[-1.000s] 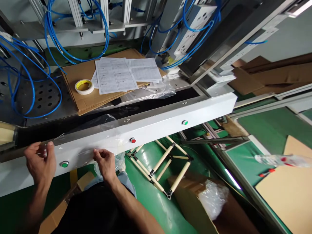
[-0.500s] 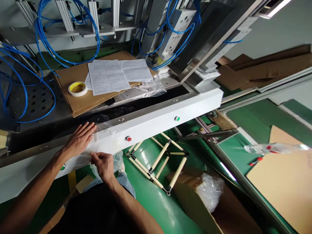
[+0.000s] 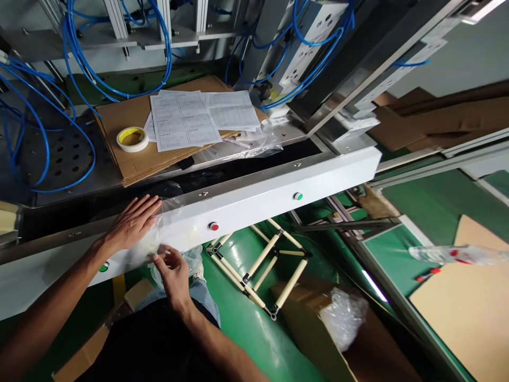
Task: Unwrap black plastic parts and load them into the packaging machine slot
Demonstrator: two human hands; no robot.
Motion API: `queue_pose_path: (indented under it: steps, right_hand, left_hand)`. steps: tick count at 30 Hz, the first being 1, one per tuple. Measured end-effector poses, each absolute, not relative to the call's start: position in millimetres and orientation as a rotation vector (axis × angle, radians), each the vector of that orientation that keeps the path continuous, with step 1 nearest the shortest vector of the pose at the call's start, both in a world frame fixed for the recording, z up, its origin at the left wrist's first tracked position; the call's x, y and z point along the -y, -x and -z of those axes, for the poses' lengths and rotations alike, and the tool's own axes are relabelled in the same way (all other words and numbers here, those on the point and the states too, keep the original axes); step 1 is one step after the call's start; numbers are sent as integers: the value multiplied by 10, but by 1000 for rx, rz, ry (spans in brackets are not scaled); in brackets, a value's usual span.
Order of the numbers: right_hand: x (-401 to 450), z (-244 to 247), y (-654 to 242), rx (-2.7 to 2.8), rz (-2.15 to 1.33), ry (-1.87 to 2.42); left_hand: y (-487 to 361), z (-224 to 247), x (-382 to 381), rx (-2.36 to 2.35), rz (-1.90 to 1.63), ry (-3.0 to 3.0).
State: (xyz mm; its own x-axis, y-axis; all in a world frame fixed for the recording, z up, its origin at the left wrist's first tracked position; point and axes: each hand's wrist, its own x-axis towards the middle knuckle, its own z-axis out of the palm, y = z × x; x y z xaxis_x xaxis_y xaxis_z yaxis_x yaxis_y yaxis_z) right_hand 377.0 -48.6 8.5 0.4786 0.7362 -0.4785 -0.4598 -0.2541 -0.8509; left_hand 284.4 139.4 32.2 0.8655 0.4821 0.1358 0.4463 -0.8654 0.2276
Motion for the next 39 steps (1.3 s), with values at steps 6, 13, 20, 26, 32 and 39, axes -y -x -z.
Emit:
queue_pose_path:
  steps: [6, 13, 20, 26, 32, 39]
  right_hand:
    - [262, -310, -3938, 325, -1011, 1621]
    - [357, -348, -3956, 370, -989, 1660]
    - [550, -172, -3875, 235, -1018, 1495]
    - [521, -145, -3991, 222, -1041, 1451]
    - [455, -195, -4052, 201, -1021, 1417]
    - [615, -160, -4085, 230, -1142, 1453]
  left_hand:
    - [-2851, -325, -1380, -721, -312, -2831]
    - [-2862, -309, -1382, -725, -323, -2840]
    - [-2871, -323, -1375, -702, -331, -2811]
    - [-2882, -342, -1377, -684, -292, -2836]
    - [-2895, -367, -1430, -663, -292, -2784]
    - [-2863, -323, -1526, -606, -290, -2763]
